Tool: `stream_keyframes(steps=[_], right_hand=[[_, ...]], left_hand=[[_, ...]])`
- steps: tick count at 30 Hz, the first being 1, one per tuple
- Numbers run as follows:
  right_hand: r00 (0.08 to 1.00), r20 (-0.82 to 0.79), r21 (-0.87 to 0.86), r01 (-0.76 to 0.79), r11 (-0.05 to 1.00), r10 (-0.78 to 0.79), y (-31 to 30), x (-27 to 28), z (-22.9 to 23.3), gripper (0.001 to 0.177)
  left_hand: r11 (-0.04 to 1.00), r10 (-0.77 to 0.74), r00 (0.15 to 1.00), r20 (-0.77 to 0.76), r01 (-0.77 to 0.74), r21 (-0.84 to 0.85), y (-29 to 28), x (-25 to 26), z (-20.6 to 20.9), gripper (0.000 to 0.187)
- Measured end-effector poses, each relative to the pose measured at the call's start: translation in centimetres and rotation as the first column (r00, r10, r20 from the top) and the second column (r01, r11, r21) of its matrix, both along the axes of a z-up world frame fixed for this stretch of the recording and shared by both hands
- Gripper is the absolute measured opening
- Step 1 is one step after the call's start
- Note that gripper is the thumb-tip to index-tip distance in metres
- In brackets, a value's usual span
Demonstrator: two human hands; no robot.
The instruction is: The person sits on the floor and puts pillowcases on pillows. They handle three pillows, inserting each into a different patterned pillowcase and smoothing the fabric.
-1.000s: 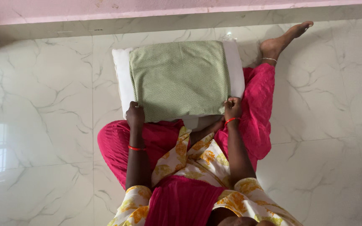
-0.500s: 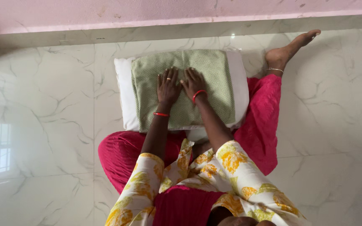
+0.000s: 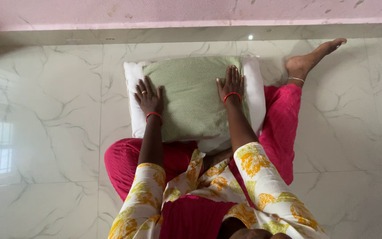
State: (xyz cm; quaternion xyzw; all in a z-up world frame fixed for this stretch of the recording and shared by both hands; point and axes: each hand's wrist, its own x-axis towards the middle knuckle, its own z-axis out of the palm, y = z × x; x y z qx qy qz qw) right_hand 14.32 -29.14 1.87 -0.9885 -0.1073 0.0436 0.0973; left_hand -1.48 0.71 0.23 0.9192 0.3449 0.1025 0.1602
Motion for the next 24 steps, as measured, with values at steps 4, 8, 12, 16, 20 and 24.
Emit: stream_keyframes(steps=[4,8,12,16,20,24], right_hand=[[0.998,0.024,0.052,0.054,0.997,-0.055,-0.3,-0.9,-0.2,0.083],[0.987,0.052,0.093,0.146,0.985,-0.152,-2.0,-1.5,-1.4,0.087],[0.966,0.044,0.06,0.253,0.966,-0.256,-4.6,-2.5,-1.2,0.089],[0.952,0.074,0.068,0.294,0.954,-0.298,-8.0,-4.7,-1.6,0.088],[0.925,0.01,0.113,0.376,0.92,-0.379,-11.4,-7.0,-1.9,0.087],[0.939,0.06,0.446,0.278,0.851,-0.338,-13.9,-8.6,-2.6,0.079]], left_hand=[[0.981,0.115,0.976,-0.185,-0.141,-0.132,1.8,-4.1,1.5,0.077],[0.811,0.218,0.95,-0.222,-0.303,-0.5,4.0,-7.2,0.1,0.085],[0.855,0.162,0.987,0.021,-0.13,-0.502,4.0,-7.3,-2.0,0.086],[0.756,0.207,0.978,-0.036,-0.183,-0.628,4.0,-7.4,-2.4,0.088],[0.68,0.247,0.967,0.06,-0.129,-0.721,4.6,-7.6,-2.1,0.076],[0.671,0.295,0.929,0.224,-0.034,-0.741,4.4,-8.1,-0.7,0.069]])
